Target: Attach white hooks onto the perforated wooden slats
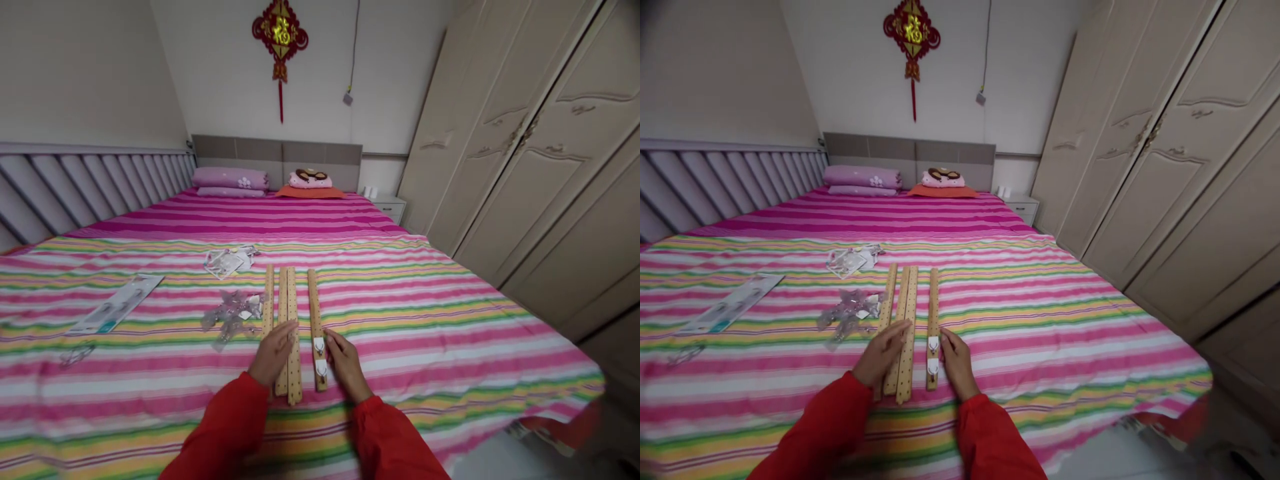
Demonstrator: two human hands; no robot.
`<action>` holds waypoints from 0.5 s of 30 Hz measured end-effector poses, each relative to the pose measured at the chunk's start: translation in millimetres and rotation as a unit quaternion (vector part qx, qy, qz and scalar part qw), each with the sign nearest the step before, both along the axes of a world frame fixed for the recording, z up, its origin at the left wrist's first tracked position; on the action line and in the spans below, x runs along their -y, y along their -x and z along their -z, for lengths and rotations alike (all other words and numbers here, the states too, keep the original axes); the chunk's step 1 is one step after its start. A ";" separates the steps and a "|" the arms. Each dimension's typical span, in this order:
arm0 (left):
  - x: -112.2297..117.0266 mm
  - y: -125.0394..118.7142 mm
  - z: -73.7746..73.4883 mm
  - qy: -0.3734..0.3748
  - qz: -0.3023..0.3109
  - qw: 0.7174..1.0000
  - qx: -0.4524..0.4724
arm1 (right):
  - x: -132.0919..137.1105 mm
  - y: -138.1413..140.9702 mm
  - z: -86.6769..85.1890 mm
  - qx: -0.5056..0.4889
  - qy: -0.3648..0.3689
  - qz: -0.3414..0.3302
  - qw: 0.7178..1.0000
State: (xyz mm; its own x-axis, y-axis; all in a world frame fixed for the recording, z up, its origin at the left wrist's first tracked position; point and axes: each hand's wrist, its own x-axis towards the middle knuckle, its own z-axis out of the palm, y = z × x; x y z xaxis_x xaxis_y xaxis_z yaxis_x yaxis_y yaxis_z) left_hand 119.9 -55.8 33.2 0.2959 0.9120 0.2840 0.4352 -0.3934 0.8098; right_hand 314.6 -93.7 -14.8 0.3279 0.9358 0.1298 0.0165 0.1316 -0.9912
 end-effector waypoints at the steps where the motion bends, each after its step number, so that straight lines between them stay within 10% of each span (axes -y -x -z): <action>1: -8.6 13.4 -3.6 0.015 -0.032 0.999 0.019 | 0.5 0.1 -0.2 -0.010 0.006 -0.005 1.000; 7: -56.2 84.5 -28.4 0.031 -0.200 0.976 -0.086 | 1.2 3.1 -0.9 -0.039 0.023 -0.013 0.999; 15: -67.8 67.5 -48.9 0.032 -0.232 0.873 -0.428 | 2.9 3.5 -3.9 -0.037 0.025 -0.017 0.999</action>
State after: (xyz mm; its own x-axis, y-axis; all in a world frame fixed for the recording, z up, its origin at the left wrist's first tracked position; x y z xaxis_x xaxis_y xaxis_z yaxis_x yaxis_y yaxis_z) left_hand 52.4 12.0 82.1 -0.0312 0.9960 0.0841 0.9920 0.0206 0.1246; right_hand 311.1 -96.6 -10.9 0.3026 0.9513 0.0595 -0.0617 0.0818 -0.9947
